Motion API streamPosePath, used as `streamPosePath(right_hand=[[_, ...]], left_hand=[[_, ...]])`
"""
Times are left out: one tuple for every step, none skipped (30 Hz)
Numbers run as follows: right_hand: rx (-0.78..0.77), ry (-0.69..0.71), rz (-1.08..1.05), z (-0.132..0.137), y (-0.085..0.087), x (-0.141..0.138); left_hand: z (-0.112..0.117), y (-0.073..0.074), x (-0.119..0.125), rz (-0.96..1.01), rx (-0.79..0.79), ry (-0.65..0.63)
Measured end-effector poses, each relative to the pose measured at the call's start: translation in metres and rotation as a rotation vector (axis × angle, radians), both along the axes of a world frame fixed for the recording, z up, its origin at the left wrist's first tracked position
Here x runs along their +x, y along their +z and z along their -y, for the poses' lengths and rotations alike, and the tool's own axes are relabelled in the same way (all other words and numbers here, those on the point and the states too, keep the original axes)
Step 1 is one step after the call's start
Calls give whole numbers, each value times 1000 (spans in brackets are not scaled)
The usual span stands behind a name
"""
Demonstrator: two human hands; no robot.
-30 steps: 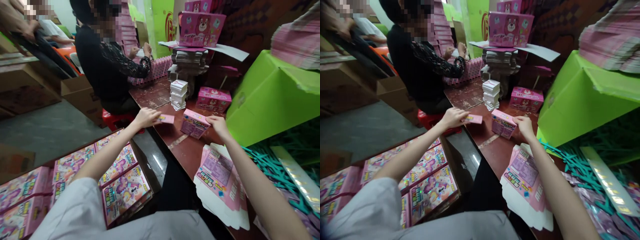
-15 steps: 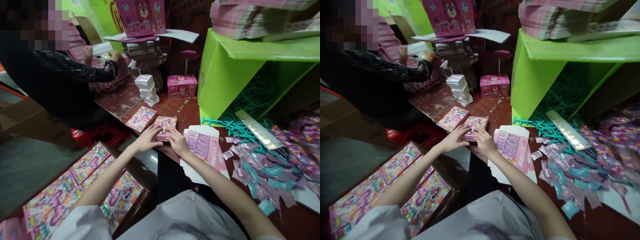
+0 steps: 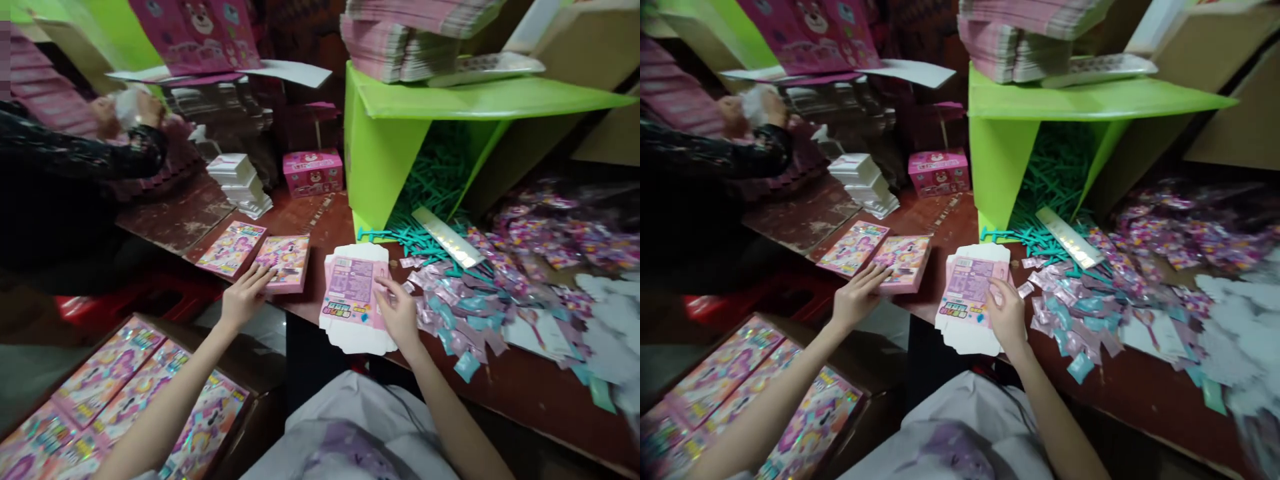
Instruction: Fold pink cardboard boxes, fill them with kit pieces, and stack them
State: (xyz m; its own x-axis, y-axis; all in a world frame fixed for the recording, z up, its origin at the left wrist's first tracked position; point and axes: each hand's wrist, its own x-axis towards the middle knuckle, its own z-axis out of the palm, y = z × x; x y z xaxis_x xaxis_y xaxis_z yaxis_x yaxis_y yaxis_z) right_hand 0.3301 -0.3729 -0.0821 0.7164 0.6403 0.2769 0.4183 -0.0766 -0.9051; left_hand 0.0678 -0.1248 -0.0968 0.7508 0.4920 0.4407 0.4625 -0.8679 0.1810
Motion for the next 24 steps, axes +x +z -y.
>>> streamPosePath(right_hand=[[6,-69,-53,16,-7,5],[17,-130,-90,30,-14,10],[27,-179,-105,44,-20,13],[32,-220,-106,56,-25,15],[29,-257,-95,66,-30,16],[19,-291,-78,75,-34,17],[6,-324,-61,82,-38,18],[-8,-351,-43,88,-42,19],[-18,-372,-24,91,-45,19],[-20,-382,-8,93,-48,19],[-14,-376,-2,93,-51,19],[-7,-356,-7,92,-53,18],[-6,-328,-14,90,-54,17],[-16,-295,-15,87,-55,16],[-36,-255,-4,84,-55,14],[-62,-215,18,81,-55,13],[-86,-178,48,78,-55,13],[-105,-149,79,74,-54,12],[-114,-127,100,70,-54,11],[-115,-114,111,66,-53,11],[-111,-110,117,61,-52,9],[-108,-109,121,57,-52,8],[-105,-107,129,53,-51,5],[-98,-105,140,49,-50,3]], left_hand=[[-1,2,-1,52,-18,13],[-2,5,-1,107,-25,30],[-4,10,-2,157,-15,49],[-7,15,-2,194,12,68],[-11,19,-3,214,50,85],[-15,22,-4,212,89,101],[-19,23,-5,194,120,124],[-23,22,-6,167,139,151],[-26,18,-7,132,143,177],[-28,13,-8,87,136,188],[-29,6,-8,32,121,173],[-29,-1,-8,-39,98,135],[-29,-7,-7,-117,71,88],[-28,-13,-7,-196,43,43],[-27,-17,-7,-271,16,9],[-27,-20,-7,-331,-6,-14],[-28,-21,-9,-374,-22,-28],[-30,-21,-11,-398,-32,-35],[-33,-21,-14,-408,-34,-37],[-36,-19,-16,-407,-32,-34],[-41,-18,-19,-400,-28,-22],[-45,-18,-21,-389,-23,-3],[-49,-18,-23,-380,-19,15],[-52,-19,-24,-373,-18,23]])
